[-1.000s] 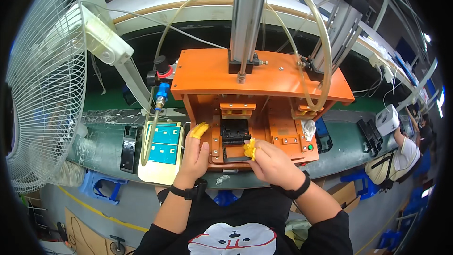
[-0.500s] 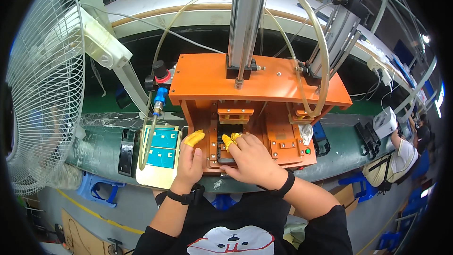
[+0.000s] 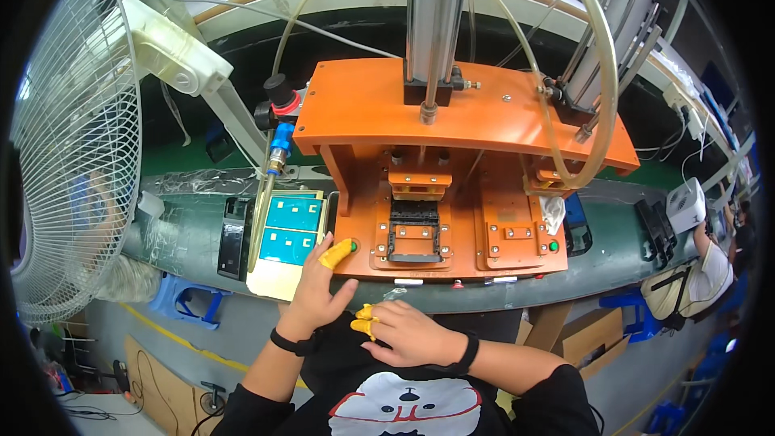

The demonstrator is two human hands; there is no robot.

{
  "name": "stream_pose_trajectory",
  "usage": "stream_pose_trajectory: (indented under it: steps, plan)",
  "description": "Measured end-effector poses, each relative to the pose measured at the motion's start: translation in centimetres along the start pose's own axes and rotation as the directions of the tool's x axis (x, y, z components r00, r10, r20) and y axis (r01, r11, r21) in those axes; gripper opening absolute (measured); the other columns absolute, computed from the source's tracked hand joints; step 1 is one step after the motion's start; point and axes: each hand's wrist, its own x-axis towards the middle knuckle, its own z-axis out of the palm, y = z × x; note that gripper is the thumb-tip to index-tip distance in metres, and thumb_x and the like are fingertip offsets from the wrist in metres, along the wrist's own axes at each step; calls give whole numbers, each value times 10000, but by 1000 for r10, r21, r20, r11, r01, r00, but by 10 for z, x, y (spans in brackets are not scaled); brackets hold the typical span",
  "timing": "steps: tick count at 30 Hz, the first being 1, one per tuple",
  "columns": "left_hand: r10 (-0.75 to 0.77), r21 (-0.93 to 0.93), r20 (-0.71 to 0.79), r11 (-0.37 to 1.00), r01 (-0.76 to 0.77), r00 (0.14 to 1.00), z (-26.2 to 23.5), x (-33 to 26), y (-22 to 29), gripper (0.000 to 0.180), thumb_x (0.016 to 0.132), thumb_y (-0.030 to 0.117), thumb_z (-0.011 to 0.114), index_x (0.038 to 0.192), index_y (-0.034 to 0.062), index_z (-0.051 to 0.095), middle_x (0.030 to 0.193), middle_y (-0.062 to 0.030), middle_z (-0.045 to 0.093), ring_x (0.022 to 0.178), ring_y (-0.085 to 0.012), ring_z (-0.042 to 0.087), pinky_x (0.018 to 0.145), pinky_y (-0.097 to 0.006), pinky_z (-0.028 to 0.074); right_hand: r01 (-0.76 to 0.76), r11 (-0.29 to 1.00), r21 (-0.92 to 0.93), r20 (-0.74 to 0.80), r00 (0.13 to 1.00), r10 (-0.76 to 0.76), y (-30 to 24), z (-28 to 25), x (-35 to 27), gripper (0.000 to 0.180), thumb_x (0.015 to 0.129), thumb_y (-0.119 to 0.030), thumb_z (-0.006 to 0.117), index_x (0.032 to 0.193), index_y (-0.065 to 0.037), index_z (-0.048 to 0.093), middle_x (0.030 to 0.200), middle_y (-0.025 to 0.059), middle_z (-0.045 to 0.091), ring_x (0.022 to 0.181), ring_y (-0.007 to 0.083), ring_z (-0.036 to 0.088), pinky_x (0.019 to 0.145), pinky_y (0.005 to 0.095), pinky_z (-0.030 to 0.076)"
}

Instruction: The person operates an orange press machine, repeatedly placing small blue rectangular items into the press, activating the mechanism, and removing the processed items. The person handles the items one at a time and places them into a tray.

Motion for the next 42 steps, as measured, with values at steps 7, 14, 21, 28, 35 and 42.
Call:
stream_pose_trajectory:
  steps: [7,14,21,28,35,42]
  plan:
    - [-257,258,-30,931,256,966,-27,-27,-62,445,859,177,826,1246,27,665,1368,-194,649,1375,-453,533,1156,-555,396,29,996,88,79,996,-36,32,80,29,310,906,-238,737,1101,-26,622,1227,189,562,1030,364,622,880,466,516]
    - [-309,290,-39,907,307,950,-18,-34,-78,408,824,198,865,1171,49,712,1377,-173,674,1383,-414,556,1182,-572,360,96,995,15,103,990,-97,63,112,41,285,886,-263,764,1019,-53,626,1122,137,590,982,321,602,832,438,447]
    - [-426,194,-2,887,418,905,-46,-6,-93,231,878,163,804,1024,-4,742,1101,-232,760,1063,-399,731,871,-422,573,76,997,16,134,988,-77,66,109,35,345,885,-263,743,1135,-55,626,1223,131,579,1054,305,591,882,436,451]
    - [-487,199,-407,779,595,773,-187,4,-218,249,1024,247,693,994,2,730,873,-129,731,792,-197,691,717,-382,553,114,993,28,142,983,-117,63,107,40,323,898,-288,741,1080,-44,633,1253,161,571,1070,313,590,882,435,448]
    - [-552,-191,-526,818,542,647,-228,-46,-135,237,1079,239,656,1104,4,678,937,-30,682,813,-105,627,751,-263,519,140,989,54,-107,985,-133,27,42,25,264,853,-181,783,1059,-52,681,1362,179,589,1034,346,628,876,431,515]
    - [-539,-408,231,702,584,810,-201,-96,1,138,990,87,662,1066,-24,690,987,-99,750,853,-138,657,802,-284,518,-237,854,-463,-447,894,5,-4,-101,5,345,816,-263,838,1097,-87,742,1223,116,626,1127,332,592,909,448,471]
